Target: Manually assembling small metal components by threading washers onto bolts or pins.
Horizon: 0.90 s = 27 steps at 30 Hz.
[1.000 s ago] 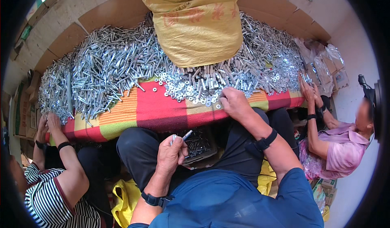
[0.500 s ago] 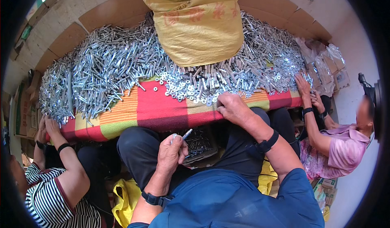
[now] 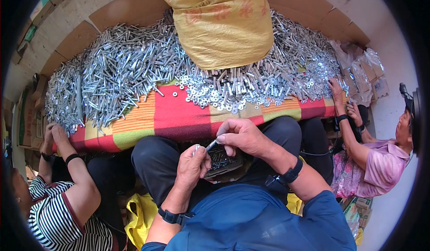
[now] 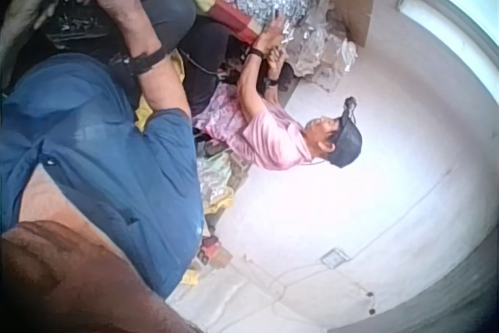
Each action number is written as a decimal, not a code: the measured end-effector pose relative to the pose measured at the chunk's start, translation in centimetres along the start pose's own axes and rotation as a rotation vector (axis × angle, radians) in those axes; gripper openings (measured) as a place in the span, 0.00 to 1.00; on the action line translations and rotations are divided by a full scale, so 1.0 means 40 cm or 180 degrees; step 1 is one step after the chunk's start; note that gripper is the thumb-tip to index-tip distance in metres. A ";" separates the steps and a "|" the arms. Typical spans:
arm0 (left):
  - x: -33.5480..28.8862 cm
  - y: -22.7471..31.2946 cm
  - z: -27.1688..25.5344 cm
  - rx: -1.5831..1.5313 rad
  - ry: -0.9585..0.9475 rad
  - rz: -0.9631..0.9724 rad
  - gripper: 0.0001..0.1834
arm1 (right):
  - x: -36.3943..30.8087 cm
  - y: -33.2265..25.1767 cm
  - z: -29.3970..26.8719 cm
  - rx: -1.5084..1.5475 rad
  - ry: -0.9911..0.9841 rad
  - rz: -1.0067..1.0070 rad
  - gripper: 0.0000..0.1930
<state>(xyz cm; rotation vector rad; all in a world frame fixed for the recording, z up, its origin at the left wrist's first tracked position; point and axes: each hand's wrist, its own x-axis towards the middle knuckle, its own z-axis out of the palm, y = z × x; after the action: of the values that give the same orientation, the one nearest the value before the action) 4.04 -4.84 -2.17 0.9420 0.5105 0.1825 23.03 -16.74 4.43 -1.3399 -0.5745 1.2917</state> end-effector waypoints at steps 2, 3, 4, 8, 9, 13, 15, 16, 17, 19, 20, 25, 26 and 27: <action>0.000 0.000 -0.002 0.0004 -0.0040 0.0042 0.23 | 0.006 0.008 0.007 0.0014 0.0006 0.0041 0.05; -0.002 0.000 -0.001 0.0052 -0.0049 0.0031 0.23 | 0.007 0.011 0.009 0.0027 0.0003 0.0065 0.06; -0.003 0.001 -0.001 0.0101 -0.0059 0.0020 0.23 | 0.009 0.016 0.011 0.0040 0.0001 0.0089 0.06; -0.006 0.005 0.000 0.0154 -0.0083 0.0046 0.23 | 0.022 0.044 0.002 0.0187 -0.0056 0.0118 0.07; -0.006 0.006 0.001 0.0171 -0.0107 0.0035 0.23 | 0.026 0.051 -0.003 0.0646 -0.0185 0.0279 0.07; -0.008 0.005 -0.003 0.0221 -0.0170 0.0022 0.23 | 0.028 0.057 -0.011 0.1375 -0.0332 0.0728 0.09; -0.011 0.008 -0.001 0.0256 -0.0163 -0.0004 0.23 | 0.027 0.062 -0.010 0.1283 -0.0316 0.0633 0.09; -0.013 0.010 -0.001 0.0295 -0.0160 -0.0032 0.23 | 0.027 0.063 -0.008 0.1194 -0.0296 0.0536 0.09; -0.013 0.012 -0.001 0.0291 -0.0159 -0.0034 0.23 | 0.024 0.059 -0.006 0.1193 -0.0296 0.0541 0.09; -0.015 0.014 0.001 0.0383 -0.0166 -0.0096 0.23 | 0.012 0.042 0.002 0.0111 -0.0078 0.0142 0.08; -0.015 0.016 0.003 0.0382 -0.0163 -0.0102 0.23 | 0.012 0.044 0.002 0.0115 -0.0079 0.0148 0.08; -0.017 0.015 0.002 0.0298 -0.0188 -0.0059 0.23 | 0.006 0.027 0.012 -0.0253 0.0060 0.0042 0.06; -0.014 0.010 -0.001 0.0296 -0.0184 -0.0057 0.23 | -0.002 0.015 0.022 -0.0255 0.0056 0.0044 0.06; -0.009 0.003 -0.004 0.0141 -0.0123 -0.0037 0.23 | -0.014 -0.003 0.040 -0.0938 0.0098 -0.0471 0.05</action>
<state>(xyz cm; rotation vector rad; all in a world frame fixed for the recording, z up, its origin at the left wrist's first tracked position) 3.65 -4.77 -2.02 0.9836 0.4860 0.1427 21.47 -16.62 5.14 -1.5232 -0.8513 1.0935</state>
